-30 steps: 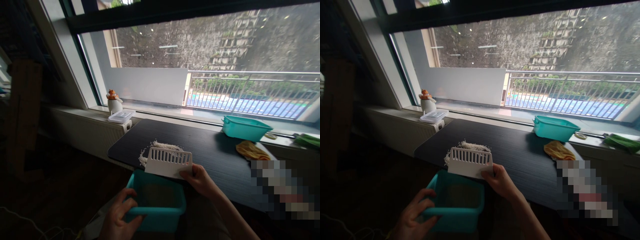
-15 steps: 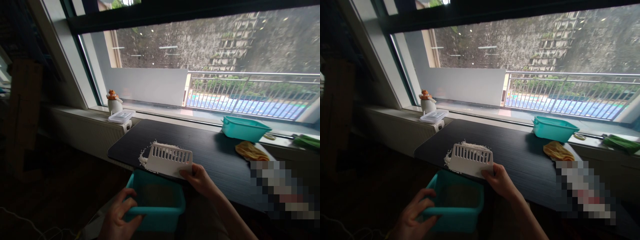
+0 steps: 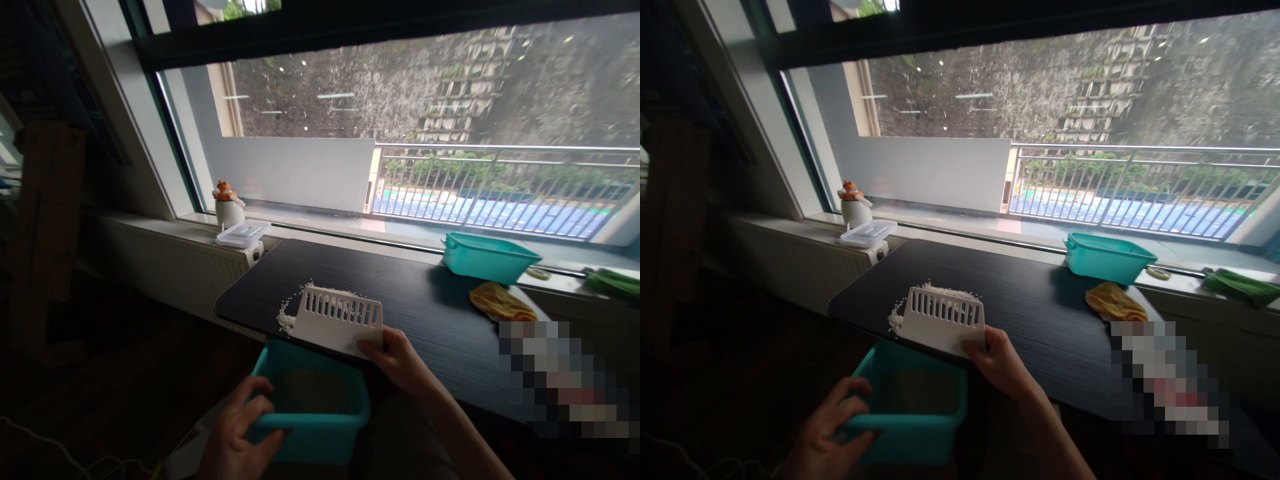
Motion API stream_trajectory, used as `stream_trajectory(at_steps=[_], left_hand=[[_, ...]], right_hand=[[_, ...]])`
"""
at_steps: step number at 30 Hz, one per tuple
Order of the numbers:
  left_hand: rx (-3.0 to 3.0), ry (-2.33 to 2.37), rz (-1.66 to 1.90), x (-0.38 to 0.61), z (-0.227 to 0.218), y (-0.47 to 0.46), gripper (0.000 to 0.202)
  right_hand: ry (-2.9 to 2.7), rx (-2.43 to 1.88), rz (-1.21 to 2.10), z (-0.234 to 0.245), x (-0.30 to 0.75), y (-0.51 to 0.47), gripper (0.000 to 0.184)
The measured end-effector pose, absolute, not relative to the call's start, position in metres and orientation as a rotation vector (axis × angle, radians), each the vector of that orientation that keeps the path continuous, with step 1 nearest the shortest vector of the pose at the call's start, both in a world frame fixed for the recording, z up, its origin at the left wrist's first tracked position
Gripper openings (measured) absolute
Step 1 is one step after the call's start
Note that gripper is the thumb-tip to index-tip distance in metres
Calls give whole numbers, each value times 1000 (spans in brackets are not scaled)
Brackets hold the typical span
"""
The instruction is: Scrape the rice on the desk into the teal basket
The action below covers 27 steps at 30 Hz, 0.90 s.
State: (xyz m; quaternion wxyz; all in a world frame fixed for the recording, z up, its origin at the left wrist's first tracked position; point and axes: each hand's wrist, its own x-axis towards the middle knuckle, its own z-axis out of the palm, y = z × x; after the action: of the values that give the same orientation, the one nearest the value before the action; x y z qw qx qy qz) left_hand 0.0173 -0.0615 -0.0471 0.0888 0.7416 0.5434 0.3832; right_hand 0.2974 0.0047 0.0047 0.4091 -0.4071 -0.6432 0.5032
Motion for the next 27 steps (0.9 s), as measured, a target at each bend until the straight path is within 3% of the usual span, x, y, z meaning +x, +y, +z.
stream_trajectory(at_steps=[27], left_hand=[[2147, 1662, 1166, 9, -48, -59, 13]], right_hand=[[-1649, -1073, 1185, -1, 281, 14, 28]])
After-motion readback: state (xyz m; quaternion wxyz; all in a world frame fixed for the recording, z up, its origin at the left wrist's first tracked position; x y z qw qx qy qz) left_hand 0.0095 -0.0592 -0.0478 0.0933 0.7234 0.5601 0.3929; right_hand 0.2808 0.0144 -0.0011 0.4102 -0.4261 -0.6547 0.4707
